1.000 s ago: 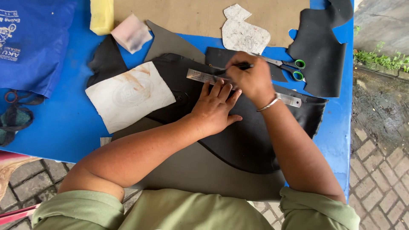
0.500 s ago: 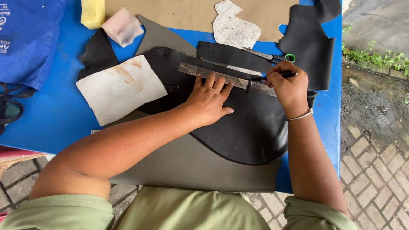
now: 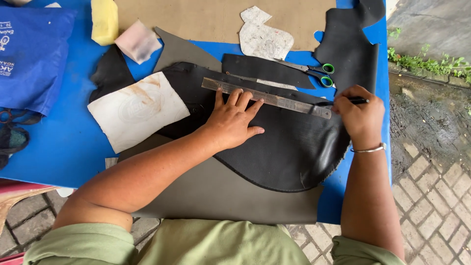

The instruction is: Mark measurements on leather pieces using a ruler and a pen

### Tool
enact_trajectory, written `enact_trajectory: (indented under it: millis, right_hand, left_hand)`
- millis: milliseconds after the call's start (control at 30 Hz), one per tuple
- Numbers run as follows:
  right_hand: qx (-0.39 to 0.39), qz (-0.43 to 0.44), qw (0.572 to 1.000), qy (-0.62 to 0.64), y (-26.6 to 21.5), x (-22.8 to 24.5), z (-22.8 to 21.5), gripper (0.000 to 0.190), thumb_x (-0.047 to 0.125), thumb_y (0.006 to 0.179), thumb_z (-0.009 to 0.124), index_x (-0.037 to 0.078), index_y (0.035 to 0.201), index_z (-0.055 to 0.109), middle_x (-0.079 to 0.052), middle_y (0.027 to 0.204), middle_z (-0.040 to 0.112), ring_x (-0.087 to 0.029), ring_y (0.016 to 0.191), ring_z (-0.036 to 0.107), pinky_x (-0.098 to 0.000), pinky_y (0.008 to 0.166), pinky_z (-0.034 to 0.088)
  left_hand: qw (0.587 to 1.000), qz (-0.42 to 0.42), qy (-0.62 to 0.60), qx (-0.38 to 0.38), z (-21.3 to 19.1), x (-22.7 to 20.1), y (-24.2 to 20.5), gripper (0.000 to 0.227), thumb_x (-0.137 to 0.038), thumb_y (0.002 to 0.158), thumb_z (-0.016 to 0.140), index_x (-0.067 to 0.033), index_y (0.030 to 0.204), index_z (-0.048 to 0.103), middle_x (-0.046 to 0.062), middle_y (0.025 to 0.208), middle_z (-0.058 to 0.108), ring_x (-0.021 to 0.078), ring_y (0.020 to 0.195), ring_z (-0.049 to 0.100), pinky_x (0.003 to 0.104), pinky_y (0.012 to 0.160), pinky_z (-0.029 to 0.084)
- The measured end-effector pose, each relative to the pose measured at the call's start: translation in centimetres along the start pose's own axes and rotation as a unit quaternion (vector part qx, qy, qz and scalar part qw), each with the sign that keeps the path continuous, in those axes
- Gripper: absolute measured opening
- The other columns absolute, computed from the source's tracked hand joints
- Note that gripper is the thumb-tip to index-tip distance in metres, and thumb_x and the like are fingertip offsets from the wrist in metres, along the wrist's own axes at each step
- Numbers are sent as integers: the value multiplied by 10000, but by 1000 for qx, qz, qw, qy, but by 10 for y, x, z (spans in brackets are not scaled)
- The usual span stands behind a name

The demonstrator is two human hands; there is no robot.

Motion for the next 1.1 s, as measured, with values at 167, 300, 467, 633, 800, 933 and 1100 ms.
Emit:
enact_trajectory:
  millis: [167, 300, 467, 633, 800, 933, 1100]
  right_hand:
    - [-24, 41, 999, 25, -6, 3, -7, 165, 149, 804, 567, 195, 817, 725, 56, 681, 695, -25, 739, 695, -184, 704, 492]
    - [-40, -11, 999, -28, -8, 9, -6, 170, 169, 805, 584, 216, 834, 746, 89, 739, 695, -103, 791, 667, -284, 719, 476]
    - [23, -60, 985, 162, -6, 62, 18, 115, 38, 829, 649, 82, 905, 723, -20, 826, 680, -121, 800, 643, -244, 717, 490]
    - [110, -102, 950, 272, -2, 130, 81, 119, 96, 879, 704, 90, 985, 757, -119, 815, 711, -194, 814, 709, -305, 698, 568]
    - [180, -200, 933, 239, 3, 194, 145, 151, 210, 858, 737, 204, 1004, 777, -41, 864, 739, -220, 926, 721, -354, 824, 538]
    - [174, -217, 928, 246, 10, 206, 177, 146, 246, 837, 748, 212, 976, 779, -38, 866, 741, -241, 923, 721, -367, 826, 525]
    - [200, -174, 948, 173, 15, 199, 170, 110, 259, 812, 713, 264, 904, 773, -23, 805, 715, -231, 852, 702, -359, 786, 518]
  left_hand:
    - [994, 7, 45, -101, 9, 7, 2, 793, -725, 926, 522, -214, 1530, 464, 74, 1390, 431, 318, 1358, 355, 752, 1078, 290]
    - [999, -2, 21, -47, 7, 4, 0, 821, -722, 933, 496, -190, 1552, 410, 108, 1427, 395, 340, 1380, 310, 779, 1091, 239]
    - [1000, -12, 7, 0, 8, 1, -5, 848, -740, 933, 459, -196, 1574, 347, 123, 1523, 339, 370, 1438, 259, 776, 1117, 178]
    - [998, -4, 19, -59, 9, -4, -11, 832, -699, 920, 546, -162, 1552, 468, 159, 1452, 399, 389, 1403, 308, 788, 1102, 179]
    - [998, 4, 0, -57, 8, -3, -12, 852, -715, 924, 520, -152, 1558, 442, 173, 1474, 422, 401, 1422, 333, 786, 1110, 177]
    - [997, 4, 9, -71, 4, -2, -14, 844, -712, 919, 538, -152, 1546, 460, 176, 1474, 437, 406, 1427, 338, 777, 1115, 177]
    - [998, 3, -7, -56, 6, -1, -12, 850, -726, 914, 523, -171, 1554, 445, 165, 1501, 415, 393, 1431, 324, 791, 1102, 182]
Point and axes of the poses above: each hand's wrist, its own y-axis towards the middle knuckle, its own z-axis out of the palm, x = y × z, the point moved 7 cm from there along y, towards the middle knuckle
